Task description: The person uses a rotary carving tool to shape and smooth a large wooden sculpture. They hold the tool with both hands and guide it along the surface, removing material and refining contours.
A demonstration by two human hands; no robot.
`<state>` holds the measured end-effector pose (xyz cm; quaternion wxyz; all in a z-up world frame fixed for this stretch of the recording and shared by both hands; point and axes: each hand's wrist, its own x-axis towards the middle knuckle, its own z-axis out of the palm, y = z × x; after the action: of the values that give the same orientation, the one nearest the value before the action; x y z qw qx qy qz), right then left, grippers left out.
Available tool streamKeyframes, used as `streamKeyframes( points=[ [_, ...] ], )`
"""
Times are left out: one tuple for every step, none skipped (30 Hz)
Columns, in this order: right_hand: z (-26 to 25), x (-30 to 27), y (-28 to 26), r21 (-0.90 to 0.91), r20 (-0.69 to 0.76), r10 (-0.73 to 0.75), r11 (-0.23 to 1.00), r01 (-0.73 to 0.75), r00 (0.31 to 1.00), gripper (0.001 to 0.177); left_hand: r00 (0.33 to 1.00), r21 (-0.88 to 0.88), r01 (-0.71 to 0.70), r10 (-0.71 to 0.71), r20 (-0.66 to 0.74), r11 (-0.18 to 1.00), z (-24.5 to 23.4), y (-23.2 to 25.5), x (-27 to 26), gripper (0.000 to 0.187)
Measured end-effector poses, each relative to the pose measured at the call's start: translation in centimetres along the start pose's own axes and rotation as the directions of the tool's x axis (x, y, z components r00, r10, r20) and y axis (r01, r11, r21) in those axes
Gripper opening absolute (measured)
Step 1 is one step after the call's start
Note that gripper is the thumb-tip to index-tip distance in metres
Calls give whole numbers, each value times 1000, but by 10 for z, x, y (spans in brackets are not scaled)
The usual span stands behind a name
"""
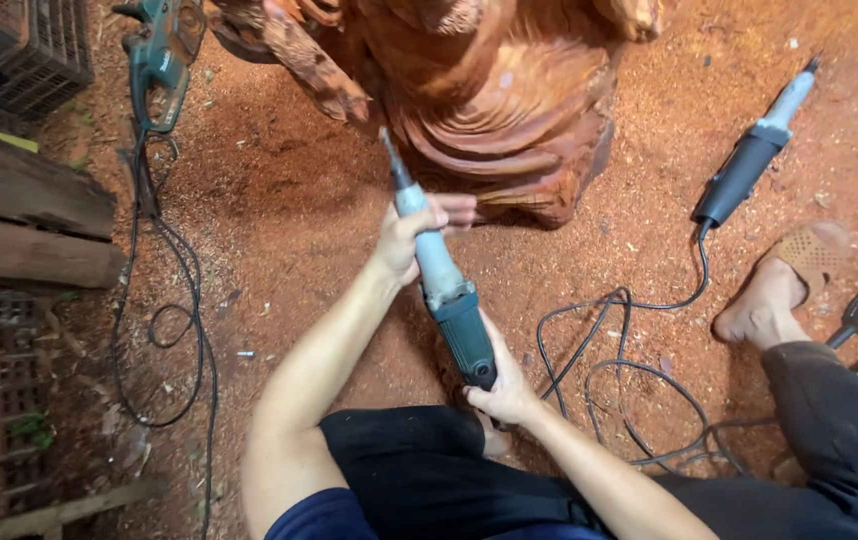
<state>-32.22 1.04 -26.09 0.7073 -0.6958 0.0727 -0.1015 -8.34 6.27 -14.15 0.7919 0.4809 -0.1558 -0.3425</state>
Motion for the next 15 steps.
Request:
streamKeyframes(
  points=[
    [-4, -4, 10, -18, 5, 43, 999, -43, 999, 119, 998, 15, 18, -17, -57, 1000, -12, -20, -3, 22],
    [-8, -6, 18, -11, 8, 45, 999, -45, 999, 119, 998, 20, 22, -20, -62, 1000, -15, -26, -8, 22],
    [-10, -7, 27, -23, 18, 50, 998, -50, 999, 117, 993, 29, 49, -45, -112, 998, -18, -31, -12, 23],
    [-12, -8, 35, -35, 29, 56, 998, -54, 998, 116, 984, 37, 76, -69, -162, 996, -21, -35, -17, 23],
    [-14, -6, 33, -26, 25, 55, 998, -55, 998, 116, 984, 45, 82, -73, -162, 996, -25, -38, -18, 23],
    [-16, -4, 31, -28, 59, 56, 998, -55, 997, 116, 976, 17, 86, -81, -204, 996, -29, -41, -20, 18],
    [-19, 2, 29, -34, 94, 50, 998, -47, 994, 115, 966, -11, 82, -82, -244, 997, -33, -41, -18, 14],
    [-22, 4, 31, -28, 91, 43, 999, -41, 995, 115, 967, -2, 80, -79, -241, 997, -29, -37, -17, 14],
    [-25, 5, 33, 30, 120, 3, 1000, -7, 993, 113, 964, -12, 77, -78, -254, 997, -26, -33, -18, 12],
    [-28, 6, 35, 89, 147, -38, 996, 25, 988, 110, 961, -21, 74, -77, -268, 997, -23, -30, -18, 12],
    [-28, 8, 35, 91, 147, -41, 995, 28, 988, 110, 961, -18, 73, -75, -268, 997, -17, -26, -19, 12],
    [-27, 9, 35, 168, 158, -68, 985, 42, 985, 109, 964, -34, 69, -76, -254, 997, -11, -21, -20, 13],
    [-28, 11, 36, 241, 167, -96, 969, 54, 981, 109, 968, -51, 65, -76, -240, 997, -6, -18, -20, 15],
    [-30, 12, 37, 241, 168, -98, 969, 55, 981, 109, 968, -51, 63, -74, -240, 997, 0, -13, -19, 15],
    [-31, 13, 38, 262, 177, -120, 962, 71, 977, 108, 973, -48, 56, -65, -220, 997, 5, -8, -18, 14]
  ],
)
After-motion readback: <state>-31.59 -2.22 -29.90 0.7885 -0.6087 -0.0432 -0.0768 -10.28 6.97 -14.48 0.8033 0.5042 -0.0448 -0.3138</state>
